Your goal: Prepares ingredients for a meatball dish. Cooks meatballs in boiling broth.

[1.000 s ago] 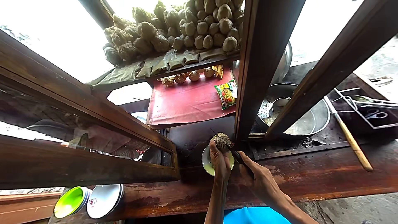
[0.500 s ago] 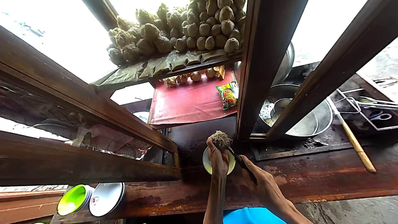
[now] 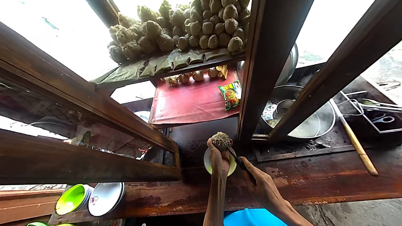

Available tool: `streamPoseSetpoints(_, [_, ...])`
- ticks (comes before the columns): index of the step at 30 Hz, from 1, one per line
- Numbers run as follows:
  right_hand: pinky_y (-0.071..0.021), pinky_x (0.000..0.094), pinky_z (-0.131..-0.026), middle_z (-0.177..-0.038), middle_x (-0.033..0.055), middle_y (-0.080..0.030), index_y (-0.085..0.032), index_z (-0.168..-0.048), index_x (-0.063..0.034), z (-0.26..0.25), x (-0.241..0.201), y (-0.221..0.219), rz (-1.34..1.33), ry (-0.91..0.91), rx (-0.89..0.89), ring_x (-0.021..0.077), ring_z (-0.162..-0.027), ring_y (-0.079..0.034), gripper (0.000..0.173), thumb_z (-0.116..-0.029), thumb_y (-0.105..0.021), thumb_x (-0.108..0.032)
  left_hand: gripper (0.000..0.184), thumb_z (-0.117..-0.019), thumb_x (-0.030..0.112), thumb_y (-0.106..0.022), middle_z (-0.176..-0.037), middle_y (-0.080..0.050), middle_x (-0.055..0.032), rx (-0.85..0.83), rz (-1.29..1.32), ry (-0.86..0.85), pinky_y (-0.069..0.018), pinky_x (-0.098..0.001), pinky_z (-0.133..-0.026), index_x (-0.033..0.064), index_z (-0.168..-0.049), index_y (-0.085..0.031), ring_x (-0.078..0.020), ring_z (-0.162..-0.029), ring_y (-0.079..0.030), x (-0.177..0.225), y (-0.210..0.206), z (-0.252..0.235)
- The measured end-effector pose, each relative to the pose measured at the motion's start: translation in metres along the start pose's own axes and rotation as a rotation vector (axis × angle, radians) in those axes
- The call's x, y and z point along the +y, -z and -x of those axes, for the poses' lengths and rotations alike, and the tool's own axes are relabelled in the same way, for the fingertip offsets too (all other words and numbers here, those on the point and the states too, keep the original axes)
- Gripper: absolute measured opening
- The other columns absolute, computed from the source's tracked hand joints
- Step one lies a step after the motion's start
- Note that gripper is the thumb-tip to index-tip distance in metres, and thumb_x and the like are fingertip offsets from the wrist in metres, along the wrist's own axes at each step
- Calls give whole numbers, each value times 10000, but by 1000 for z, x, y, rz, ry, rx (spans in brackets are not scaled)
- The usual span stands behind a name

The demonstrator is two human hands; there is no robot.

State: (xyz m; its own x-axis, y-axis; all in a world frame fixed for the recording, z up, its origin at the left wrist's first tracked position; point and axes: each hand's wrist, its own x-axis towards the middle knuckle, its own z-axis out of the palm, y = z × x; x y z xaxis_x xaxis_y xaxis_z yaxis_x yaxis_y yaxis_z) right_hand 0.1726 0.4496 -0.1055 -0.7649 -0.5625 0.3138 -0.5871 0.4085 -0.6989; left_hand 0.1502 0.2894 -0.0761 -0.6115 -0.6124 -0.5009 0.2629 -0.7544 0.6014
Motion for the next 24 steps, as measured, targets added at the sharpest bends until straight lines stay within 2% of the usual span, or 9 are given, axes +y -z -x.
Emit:
streamPoseSetpoints(5, [-598,364,-640,-891,104,-736,-611,-1405,-20,-7,5,-1,3,-14,1,203,-685,-701,471,-966,-526,-164,480,-1132,417,-227,-1127,-635,-148,-36,-14,-10,-579,-368,-823,58,-1362,-447,-239,-940,-674,-11,-1,4])
streamPoseSetpoints(9, [-606,386,-685,-927,113,-744,-603,-1416,-25,-15,1,-1,-10,-36,-31,223,-738,-720,468,-972,-529,-155,487,-1130,426,-230,-1085,-657,-150,-24,-39,0,-589,-360,-792,52,-1337,-464,-235,-907,-690,-12,-1,5])
streamPoseSetpoints(12, [-597,354,-647,-895,103,-741,-618,-1400,-20,-7,3,1,-9,-12,-24,197,-692,-701,467,-967,-532,-171,508,-1127,441,-231,-1117,-642,-161,-22,-53,8,-584,-378,-819,47,-1352,-460,-251,-939,-681,0,-1,-1])
streamPoseSetpoints(14, [-595,350,-641,-881,89,-744,-637,-1389,-48,3,1,10,-16,-33,-52,186,-681,-699,458,-966,-536,-191,524,-1127,448,-227,-1109,-653,-162,-31,-93,-8,-589,-372,-809,39,-1354,-463,-246,-924,-689,11,4,-9])
streamPoseSetpoints(16, [-595,391,-652,-895,83,-757,-649,-1390,-100,9,-4,34,-34,-95,-138,189,-697,-708,444,-972,-545,-204,529,-1126,449,-224,-1102,-672,-162,-61,-151,-5,-590,-357,-798,38,-1350,-470,-237,-914,-697,22,13,-19])
streamPoseSetpoints(18, [-591,392,-655,-925,75,-762,-654,-1390,-131,11,-7,59,-42,-110,-189,176,-710,-706,431,-983,-547,-228,524,-1124,449,-243,-1069,-670,-163,-80,-224,10,-590,-346,-750,39,-1326,-499,-234,-871,-692,35,20,-24])
streamPoseSetpoints(20, [-592,344,-660,-964,62,-768,-651,-1392,-132,8,-7,72,-28,-46,-151,139,-728,-705,434,-993,-535,-258,544,-1121,465,-239,-1054,-686,-169,-78,-295,22,-587,-325,-692,40,-1302,-528,-224,-816,-694,42,24,-25])
streamPoseSetpoints(22, [-575,306,-626,-935,57,-757,-647,-1397,-126,0,-4,70,-9,37,-77,120,-692,-680,440,-992,-529,-255,568,-1114,477,-171,-1049,-692,-176,-87,-332,50,-573,-312,-641,52,-1299,-501,-221,-769,-690,43,26,-24])
streamPoseSetpoints(24, [-561,285,-599,-898,49,-744,-648,-1394,-124,-11,1,60,9,100,-50,112,-656,-658,444,-987,-521,-249,562,-1102,426,-137,-1033,-684,-190,-113,-317,71,-576,-341,-623,41,-1277,-507,-252,-760,-689,43,25,-22])
